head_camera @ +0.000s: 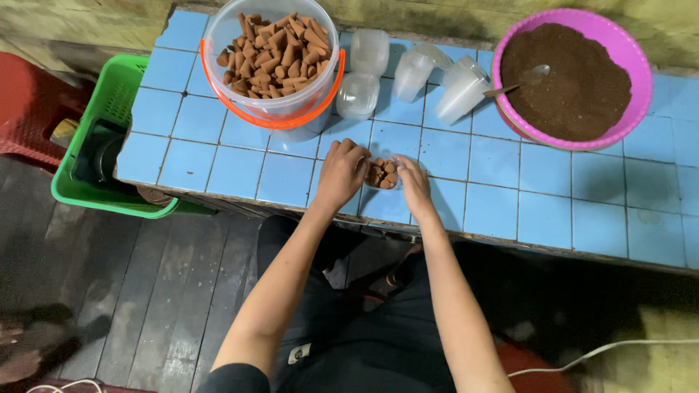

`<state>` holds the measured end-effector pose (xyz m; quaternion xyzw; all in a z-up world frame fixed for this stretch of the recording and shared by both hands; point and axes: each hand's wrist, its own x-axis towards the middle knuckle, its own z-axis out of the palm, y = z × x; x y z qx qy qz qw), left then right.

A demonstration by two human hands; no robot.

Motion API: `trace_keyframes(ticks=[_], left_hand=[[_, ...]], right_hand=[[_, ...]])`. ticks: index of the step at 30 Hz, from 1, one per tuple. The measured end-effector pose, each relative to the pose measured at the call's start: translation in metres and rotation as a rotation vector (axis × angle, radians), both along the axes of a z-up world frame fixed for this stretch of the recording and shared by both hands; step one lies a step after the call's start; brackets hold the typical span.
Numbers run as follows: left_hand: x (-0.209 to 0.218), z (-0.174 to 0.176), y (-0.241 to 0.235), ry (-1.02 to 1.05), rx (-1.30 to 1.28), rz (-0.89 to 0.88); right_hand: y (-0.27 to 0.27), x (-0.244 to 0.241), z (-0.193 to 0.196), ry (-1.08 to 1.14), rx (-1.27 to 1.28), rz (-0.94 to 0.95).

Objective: The person transfers small brown clay pieces from a large bucket into a small clear plastic container by hand. They fill the container and then place it on the table.

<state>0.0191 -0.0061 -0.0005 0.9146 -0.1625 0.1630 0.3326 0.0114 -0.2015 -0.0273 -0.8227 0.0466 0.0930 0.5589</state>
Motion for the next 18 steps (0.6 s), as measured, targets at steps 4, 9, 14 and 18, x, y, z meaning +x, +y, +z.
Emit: trace_keyframes(ticks=[4,9,14,18], left_hand=[[-0.013,-0.004,0.004,-0.057,0.094,-0.019],[-0.018,-0.011,0.009,-0.110,0.227,-0.050],[-0.016,-0.017,0.009,-0.098,0.200,-0.058],[-0.017,-0.013,0.008,-0.049,0.145,-0.064]], right_hand=[[0.001,-0.005,0.007,-0.019,-0.006,0.010],[0.006,-0.005,0.016,-0.080,-0.064,0.021],[0.005,-0.008,0.025,-0.072,-0.214,0.044],[0.005,-0.008,0.018,-0.040,-0.235,0.021]])
